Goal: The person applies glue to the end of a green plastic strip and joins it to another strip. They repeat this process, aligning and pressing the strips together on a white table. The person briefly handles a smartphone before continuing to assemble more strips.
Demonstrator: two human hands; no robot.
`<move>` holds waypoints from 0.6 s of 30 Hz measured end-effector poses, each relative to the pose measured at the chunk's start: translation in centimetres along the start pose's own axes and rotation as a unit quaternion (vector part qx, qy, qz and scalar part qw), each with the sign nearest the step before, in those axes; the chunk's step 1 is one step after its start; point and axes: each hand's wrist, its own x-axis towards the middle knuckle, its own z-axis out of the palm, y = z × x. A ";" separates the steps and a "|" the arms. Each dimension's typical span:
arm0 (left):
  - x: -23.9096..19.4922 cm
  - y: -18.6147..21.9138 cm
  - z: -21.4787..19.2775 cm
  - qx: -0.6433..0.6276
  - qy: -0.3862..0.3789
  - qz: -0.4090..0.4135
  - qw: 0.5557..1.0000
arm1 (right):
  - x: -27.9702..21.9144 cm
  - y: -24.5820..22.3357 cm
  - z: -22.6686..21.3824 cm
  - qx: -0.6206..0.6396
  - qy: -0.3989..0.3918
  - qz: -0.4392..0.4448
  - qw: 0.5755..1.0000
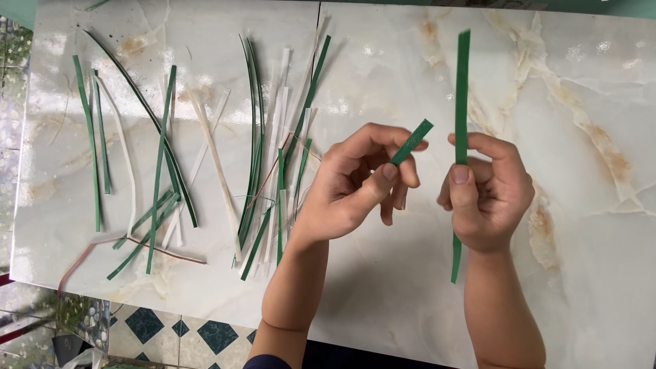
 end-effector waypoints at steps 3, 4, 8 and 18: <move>0.1 -0.2 -0.2 0.033 0.013 0.006 0.999 | 0.3 -0.4 -0.1 0.033 -0.033 0.028 0.999; 0.2 -0.1 0.1 0.034 0.014 0.007 0.999 | 0.2 -0.5 -0.2 0.033 -0.035 0.027 0.998; 0.4 0.6 0.7 0.130 0.167 0.024 0.977 | 0.2 -1.3 -0.4 -0.037 -0.080 0.053 0.995; 0.0 0.6 0.8 0.206 0.212 0.077 0.952 | 0.0 -1.8 -1.2 -0.064 -0.218 0.077 0.971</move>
